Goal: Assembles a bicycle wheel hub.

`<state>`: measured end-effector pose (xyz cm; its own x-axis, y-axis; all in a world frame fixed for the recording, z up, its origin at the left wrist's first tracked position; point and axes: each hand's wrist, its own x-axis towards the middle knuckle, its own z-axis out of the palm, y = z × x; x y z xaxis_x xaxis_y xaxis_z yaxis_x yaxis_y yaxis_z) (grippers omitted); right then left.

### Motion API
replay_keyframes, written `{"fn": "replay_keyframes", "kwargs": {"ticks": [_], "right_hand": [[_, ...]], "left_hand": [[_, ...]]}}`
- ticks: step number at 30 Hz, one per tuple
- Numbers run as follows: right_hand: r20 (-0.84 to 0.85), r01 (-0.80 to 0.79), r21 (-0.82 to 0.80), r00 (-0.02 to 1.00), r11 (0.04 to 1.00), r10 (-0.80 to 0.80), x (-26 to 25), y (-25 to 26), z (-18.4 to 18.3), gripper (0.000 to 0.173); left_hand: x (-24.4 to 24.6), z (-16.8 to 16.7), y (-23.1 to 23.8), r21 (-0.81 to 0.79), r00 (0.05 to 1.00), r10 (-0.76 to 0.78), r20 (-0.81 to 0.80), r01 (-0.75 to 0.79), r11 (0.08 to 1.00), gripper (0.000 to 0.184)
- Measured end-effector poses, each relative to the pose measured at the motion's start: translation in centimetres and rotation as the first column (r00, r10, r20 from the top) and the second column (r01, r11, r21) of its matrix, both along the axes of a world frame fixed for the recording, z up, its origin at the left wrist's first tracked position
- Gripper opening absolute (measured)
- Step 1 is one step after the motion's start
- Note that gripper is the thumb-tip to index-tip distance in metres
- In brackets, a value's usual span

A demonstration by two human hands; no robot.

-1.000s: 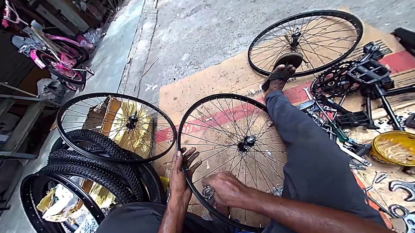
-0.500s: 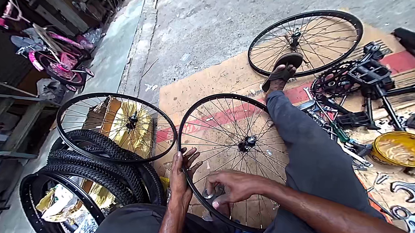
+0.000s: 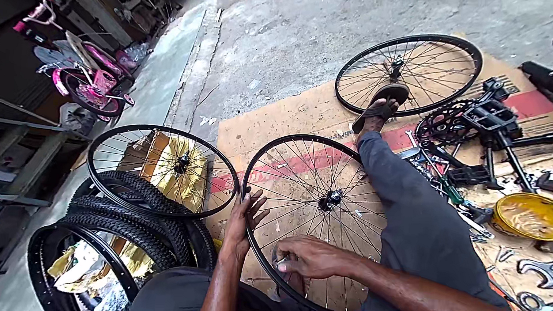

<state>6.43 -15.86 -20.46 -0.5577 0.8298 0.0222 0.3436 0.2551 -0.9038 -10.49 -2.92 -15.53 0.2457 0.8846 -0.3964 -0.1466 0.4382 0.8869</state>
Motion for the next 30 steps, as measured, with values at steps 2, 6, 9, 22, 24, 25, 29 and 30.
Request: {"fn": "replay_keyframes", "kwargs": {"ticks": [2, 6, 9, 22, 24, 25, 29, 30], "right_hand": [[-0.002, 0.022, -0.032, 1.000, 0.999, -0.022, 0.0, 0.4, 0.2, 0.034], [-0.097, 0.178, -0.008, 0.979, 0.984, -0.178, 3.4, -0.4, 1.6, 0.029], [0.088, 0.322, 0.309, 0.927, 0.895, -0.364, 5.6, -0.9, 0.9, 0.022], [0.219, 0.194, 0.224, 0.945, 0.955, -0.243, -2.3, 0.2, -0.2, 0.014], [0.200, 0.108, 0.105, 0.971, 0.989, -0.128, -1.3, 0.4, 0.9, 0.026], [0.132, 0.039, 0.055, 0.990, 0.998, -0.046, -0.4, 0.5, 1.1, 0.035], [-0.049, 0.040, 0.029, 0.998, 0.999, -0.039, 0.6, 0.0, 0.4, 0.020], [-0.004, 0.129, 0.015, 0.992, 0.991, -0.129, -0.1, 0.0, 0.6, 0.015]], "left_hand": [[0.1, -0.3, -0.4, 0.038, 0.998, 0.037, 0.043, -0.038, 0.999, 0.043], [0.2, -0.3, -4.9, 0.168, 0.987, 0.038, 0.156, -0.064, 0.984, 0.047], [-0.3, -0.9, -7.2, 0.157, 0.988, 0.066, 0.136, -0.088, 0.984, 0.031], [-0.6, -1.1, -4.2, -0.004, 0.984, 0.150, 0.097, -0.150, 0.989, 0.046], [-0.5, -1.2, -3.8, 0.004, 0.985, 0.152, 0.084, -0.153, 0.988, 0.044], [-0.4, -1.3, -3.8, 0.002, 0.983, 0.166, 0.076, -0.167, 0.986, 0.043], [-0.6, -1.4, -3.9, -0.003, 0.980, 0.190, 0.060, -0.190, 0.982, 0.045], [-0.6, -1.4, -3.9, -0.002, 0.981, 0.186, 0.062, -0.187, 0.982, 0.044]]}}
